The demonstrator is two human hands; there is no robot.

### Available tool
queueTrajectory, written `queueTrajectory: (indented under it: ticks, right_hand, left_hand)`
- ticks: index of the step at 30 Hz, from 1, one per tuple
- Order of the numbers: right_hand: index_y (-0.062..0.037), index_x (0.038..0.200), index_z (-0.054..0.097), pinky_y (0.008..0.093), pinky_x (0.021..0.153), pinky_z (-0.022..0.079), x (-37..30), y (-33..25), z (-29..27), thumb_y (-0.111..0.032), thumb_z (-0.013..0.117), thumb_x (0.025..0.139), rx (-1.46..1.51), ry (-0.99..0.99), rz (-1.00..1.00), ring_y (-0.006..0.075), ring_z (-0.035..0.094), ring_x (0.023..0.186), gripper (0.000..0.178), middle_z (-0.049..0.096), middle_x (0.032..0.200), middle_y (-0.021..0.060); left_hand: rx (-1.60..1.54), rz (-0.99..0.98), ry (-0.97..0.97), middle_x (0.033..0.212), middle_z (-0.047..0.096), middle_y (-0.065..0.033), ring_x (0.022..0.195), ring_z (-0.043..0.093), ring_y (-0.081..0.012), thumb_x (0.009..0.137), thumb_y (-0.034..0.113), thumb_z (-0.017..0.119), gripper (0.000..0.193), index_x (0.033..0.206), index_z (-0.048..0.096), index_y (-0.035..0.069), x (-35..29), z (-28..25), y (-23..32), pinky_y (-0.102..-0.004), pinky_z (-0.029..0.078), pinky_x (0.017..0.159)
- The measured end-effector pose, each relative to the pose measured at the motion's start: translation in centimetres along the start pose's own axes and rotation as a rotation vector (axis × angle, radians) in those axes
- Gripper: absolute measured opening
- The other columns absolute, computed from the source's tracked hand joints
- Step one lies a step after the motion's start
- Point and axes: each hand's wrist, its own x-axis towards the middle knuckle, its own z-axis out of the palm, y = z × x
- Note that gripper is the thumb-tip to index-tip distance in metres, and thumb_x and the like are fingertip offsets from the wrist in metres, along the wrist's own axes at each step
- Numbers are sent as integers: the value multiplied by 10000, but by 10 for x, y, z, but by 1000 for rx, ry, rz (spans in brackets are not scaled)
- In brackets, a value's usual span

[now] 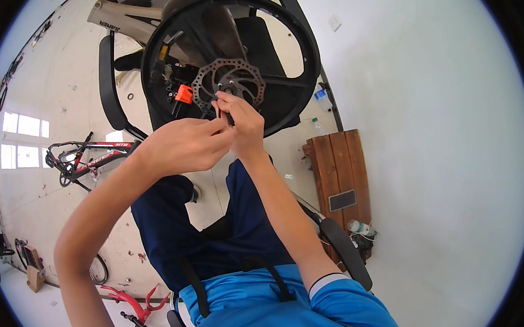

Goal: The person sits on a chair and assembles a bicycle disc brake rotor onto a hub using an Allen key. They insert bolts and tighten them sequentially while holding the rotor in place.

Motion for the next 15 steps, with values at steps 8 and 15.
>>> queueTrajectory:
  ticks: [8,15]
  right_hand:
    - [2,853,615,315,713,580,-2,5,3,94,761,736,-26,47,-5,281,722,863,209,738,1002,145]
    - [-1,875,631,315,718,595,-16,-15,1,85,764,752,34,-16,-22,288,730,845,200,737,996,148]
  left_hand:
    - [-86,200,-127,769,516,-61,729,596,-187,600,46,688,160,736,634,-18,11,-8,-22,-284,557,581]
    - [-116,-240,159,878,576,-75,789,631,-180,655,28,686,262,907,668,-41,-18,-4,39,-267,562,608]
